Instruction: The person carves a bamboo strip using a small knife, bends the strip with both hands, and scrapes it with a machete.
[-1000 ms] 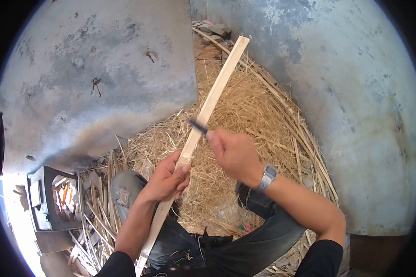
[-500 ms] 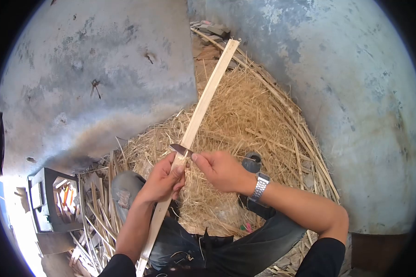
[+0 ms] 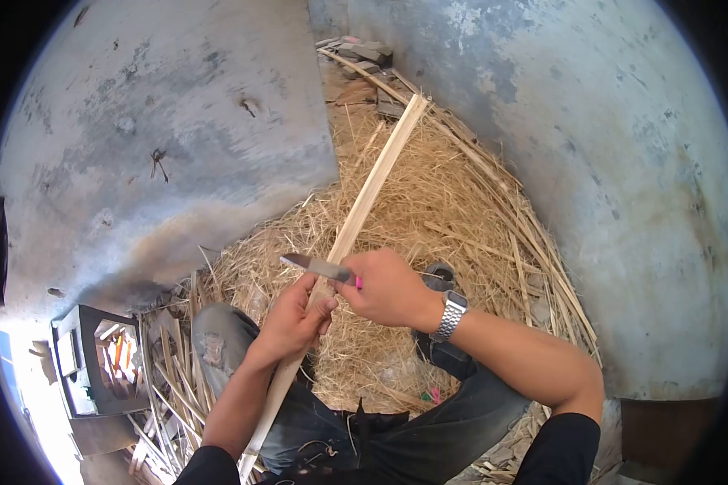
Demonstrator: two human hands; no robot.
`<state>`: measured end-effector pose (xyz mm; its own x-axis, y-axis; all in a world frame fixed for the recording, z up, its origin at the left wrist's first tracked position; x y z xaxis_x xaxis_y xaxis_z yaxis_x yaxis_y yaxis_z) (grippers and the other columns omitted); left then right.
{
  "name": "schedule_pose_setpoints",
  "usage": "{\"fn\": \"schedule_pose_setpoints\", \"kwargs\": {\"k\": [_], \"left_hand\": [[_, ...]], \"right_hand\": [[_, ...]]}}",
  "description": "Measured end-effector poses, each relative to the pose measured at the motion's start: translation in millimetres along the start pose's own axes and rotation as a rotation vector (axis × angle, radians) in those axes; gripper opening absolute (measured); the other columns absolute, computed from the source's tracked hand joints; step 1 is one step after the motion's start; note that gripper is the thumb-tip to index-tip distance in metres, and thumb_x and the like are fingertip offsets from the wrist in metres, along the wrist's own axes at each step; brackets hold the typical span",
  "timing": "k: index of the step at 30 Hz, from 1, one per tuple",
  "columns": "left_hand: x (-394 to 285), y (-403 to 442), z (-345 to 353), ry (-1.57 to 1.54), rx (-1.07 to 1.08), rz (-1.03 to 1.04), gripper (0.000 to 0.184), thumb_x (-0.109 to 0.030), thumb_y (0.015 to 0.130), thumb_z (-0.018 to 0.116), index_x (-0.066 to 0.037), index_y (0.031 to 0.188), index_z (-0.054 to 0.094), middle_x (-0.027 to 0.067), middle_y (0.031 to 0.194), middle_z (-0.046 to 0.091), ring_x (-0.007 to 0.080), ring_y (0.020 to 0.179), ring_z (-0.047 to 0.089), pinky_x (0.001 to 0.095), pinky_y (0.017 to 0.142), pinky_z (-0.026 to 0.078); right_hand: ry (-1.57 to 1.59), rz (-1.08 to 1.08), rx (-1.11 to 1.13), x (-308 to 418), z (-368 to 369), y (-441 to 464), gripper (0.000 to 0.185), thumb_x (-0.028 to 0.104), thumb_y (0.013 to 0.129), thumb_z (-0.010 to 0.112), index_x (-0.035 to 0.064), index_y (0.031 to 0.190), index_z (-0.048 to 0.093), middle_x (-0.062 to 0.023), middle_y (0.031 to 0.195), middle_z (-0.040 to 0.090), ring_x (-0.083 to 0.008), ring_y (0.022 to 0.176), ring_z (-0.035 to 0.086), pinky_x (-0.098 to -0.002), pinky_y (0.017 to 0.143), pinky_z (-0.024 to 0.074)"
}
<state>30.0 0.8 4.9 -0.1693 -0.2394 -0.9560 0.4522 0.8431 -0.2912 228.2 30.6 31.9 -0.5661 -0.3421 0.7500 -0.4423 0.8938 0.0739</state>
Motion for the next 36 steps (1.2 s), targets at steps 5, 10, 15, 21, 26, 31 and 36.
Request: {"fn": "schedule_pose_setpoints", "kwargs": {"k": [5,10,15,21,26,31,36], "left_hand": [[9,4,-2,0.010,-0.010,-0.008,0.026,-0.019,0.102,0.063,-0.005,0.122,0.056,-0.0006,0.071,0.058,0.0057,0.057,0.058,0.0228,0.044,0.045],[5,3,2,-0.102,-0.033,0.068,0.029,-0.014,0.100,0.066,-0.003,0.124,0.055,0.0012,0.075,0.060,0.0063,0.060,0.060,0.0231,0.043,0.047],[2,1,4,-0.147,0.000,0.079,0.032,-0.016,0.100,0.065,-0.004,0.128,0.057,-0.0001,0.070,0.060,0.0066,0.052,0.057,0.0201,0.042,0.045],[12,5,-71,-0.404,-0.184,0.209,0.045,-0.038,0.108,0.049,-0.002,0.136,0.048,-0.0001,0.058,0.049,0.0076,0.042,0.047,0.0219,0.038,0.040],[8,-9,-54,-0.324,-0.063,0.153,0.043,-0.039,0.109,0.044,-0.004,0.134,0.048,-0.0011,0.055,0.044,0.0074,0.038,0.042,0.0212,0.038,0.038],[12,-9,-31,-0.349,0.095,0.056,0.041,-0.041,0.109,0.045,-0.005,0.129,0.047,0.0007,0.055,0.046,0.0091,0.038,0.042,0.0225,0.037,0.039],[18,-8,-16,-0.321,0.493,-0.004,0.035,-0.039,0.110,0.041,-0.006,0.121,0.045,0.0053,0.069,0.055,0.0118,0.052,0.057,0.0247,0.050,0.053]], "right_hand": [[-0.157,-0.224,0.007,5,-2,1,0.021,0.020,0.083,0.074,0.0063,0.072,0.062,-0.0146,0.060,0.060,-0.0347,0.056,0.063,-0.0419,0.054,0.0486],[-0.081,-0.274,0.078,4,-11,3,0.024,0.023,0.081,0.077,0.0069,0.072,0.061,-0.0136,0.063,0.064,-0.0348,0.059,0.065,-0.0435,0.056,0.0510],[0.072,-0.339,0.128,4,-19,11,0.027,0.015,0.078,0.078,0.0062,0.063,0.057,-0.0075,0.055,0.059,-0.0251,0.049,0.058,-0.0334,0.050,0.0459],[0.477,-0.266,0.538,41,-32,-7,0.012,0.006,0.078,0.067,0.0046,0.067,0.062,-0.0054,0.055,0.057,-0.0106,0.050,0.053,-0.0300,0.050,0.0422],[0.005,-0.146,0.140,15,-56,0,0.033,0.033,0.084,0.083,0.0044,0.090,0.069,-0.0034,0.065,0.059,-0.0118,0.058,0.053,-0.0299,0.056,0.0434],[0.170,0.178,-0.143,3,-54,6,0.052,0.029,0.085,0.084,0.0029,0.125,0.063,0.0106,0.067,0.044,-0.0020,0.061,0.042,-0.0237,0.054,0.0324],[0.233,0.082,-0.290,-21,-42,10,0.039,0.037,0.088,0.081,0.0004,0.093,0.070,0.0057,0.062,0.053,-0.0031,0.055,0.044,-0.0241,0.049,0.0351]]}}
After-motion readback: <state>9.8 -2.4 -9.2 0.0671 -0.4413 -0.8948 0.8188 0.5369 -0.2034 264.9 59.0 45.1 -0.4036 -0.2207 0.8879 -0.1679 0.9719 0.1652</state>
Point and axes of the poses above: each hand's wrist, its own y-axis towards the middle knuckle, its own z-axis out of the palm, x = y × z, the point moved 1 cm from there along y, towards the middle knuckle
